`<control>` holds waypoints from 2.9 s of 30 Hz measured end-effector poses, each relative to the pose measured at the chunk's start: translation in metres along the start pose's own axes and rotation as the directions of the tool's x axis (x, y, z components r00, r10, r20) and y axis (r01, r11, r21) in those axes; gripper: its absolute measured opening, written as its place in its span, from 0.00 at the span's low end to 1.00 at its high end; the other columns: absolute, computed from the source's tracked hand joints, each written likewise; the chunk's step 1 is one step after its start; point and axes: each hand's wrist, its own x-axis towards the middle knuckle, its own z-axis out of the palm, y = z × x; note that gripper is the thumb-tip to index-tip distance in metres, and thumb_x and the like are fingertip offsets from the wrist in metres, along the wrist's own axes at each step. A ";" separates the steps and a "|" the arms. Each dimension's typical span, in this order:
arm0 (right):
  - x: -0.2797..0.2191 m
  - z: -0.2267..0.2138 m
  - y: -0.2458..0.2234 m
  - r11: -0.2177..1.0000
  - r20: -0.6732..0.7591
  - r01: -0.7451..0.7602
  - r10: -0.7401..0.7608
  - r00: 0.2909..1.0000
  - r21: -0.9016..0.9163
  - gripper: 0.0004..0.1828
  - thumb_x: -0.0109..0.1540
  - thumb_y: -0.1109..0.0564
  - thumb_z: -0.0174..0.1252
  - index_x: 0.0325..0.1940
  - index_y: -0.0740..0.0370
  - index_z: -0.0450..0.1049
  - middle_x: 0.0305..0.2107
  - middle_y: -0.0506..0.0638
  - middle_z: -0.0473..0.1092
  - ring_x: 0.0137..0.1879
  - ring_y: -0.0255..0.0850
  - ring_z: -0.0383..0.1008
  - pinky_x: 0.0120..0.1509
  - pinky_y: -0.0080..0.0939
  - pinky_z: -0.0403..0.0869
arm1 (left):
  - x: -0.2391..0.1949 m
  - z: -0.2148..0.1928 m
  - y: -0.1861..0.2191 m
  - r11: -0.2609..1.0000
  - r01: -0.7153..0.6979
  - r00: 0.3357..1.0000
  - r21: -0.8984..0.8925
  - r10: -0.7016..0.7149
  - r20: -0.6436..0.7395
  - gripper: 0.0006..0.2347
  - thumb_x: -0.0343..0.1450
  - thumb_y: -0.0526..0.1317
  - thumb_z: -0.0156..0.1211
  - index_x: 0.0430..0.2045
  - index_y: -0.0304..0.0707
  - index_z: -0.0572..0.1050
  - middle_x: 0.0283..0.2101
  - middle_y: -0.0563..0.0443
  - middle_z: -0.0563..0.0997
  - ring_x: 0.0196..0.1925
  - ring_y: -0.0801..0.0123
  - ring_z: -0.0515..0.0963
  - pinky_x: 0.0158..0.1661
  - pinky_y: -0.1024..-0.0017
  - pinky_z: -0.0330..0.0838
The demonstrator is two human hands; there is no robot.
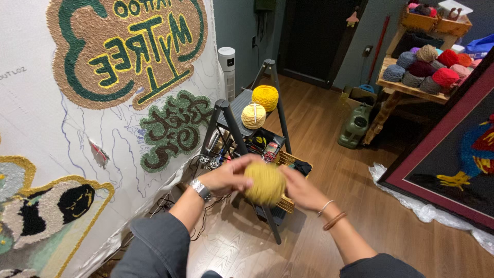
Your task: The person selects a yellow yarn ball, threads it into a tufting gun, and uses the gun to apply yellow yarn tufts to a large wall-mounted canvas. The person moves the gun along the canvas to fill in a design area.
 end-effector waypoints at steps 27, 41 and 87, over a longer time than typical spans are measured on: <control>0.140 -0.062 0.043 0.964 0.021 -0.239 0.238 0.971 0.118 0.18 0.73 0.45 0.46 0.42 0.62 0.69 0.25 0.41 0.62 0.27 0.28 0.59 0.29 0.29 0.62 | 0.065 -0.138 0.008 0.986 -0.093 0.986 0.135 0.073 0.149 0.25 0.69 0.34 0.71 0.62 0.40 0.69 0.59 0.52 0.73 0.62 0.73 0.73 0.61 0.72 0.70; 0.180 -0.078 0.071 0.964 0.445 0.120 -0.002 0.896 -0.237 0.13 0.71 0.53 0.47 0.45 0.64 0.73 0.31 0.43 0.68 0.39 0.30 0.68 0.45 0.34 0.71 | 0.081 -0.127 0.003 0.964 -0.047 0.817 0.260 0.187 -0.546 0.28 0.64 0.35 0.74 0.60 0.40 0.69 0.52 0.51 0.76 0.46 0.71 0.73 0.46 0.71 0.70; 0.130 -0.120 0.059 0.984 0.121 0.062 -0.083 0.989 0.167 0.09 0.61 0.58 0.65 0.41 0.68 0.81 0.29 0.47 0.79 0.34 0.28 0.76 0.39 0.30 0.75 | 0.142 0.050 -0.060 0.916 -0.401 0.162 -0.035 0.033 -0.986 0.20 0.67 0.37 0.66 0.48 0.46 0.62 0.48 0.52 0.81 0.46 0.73 0.83 0.39 0.72 0.80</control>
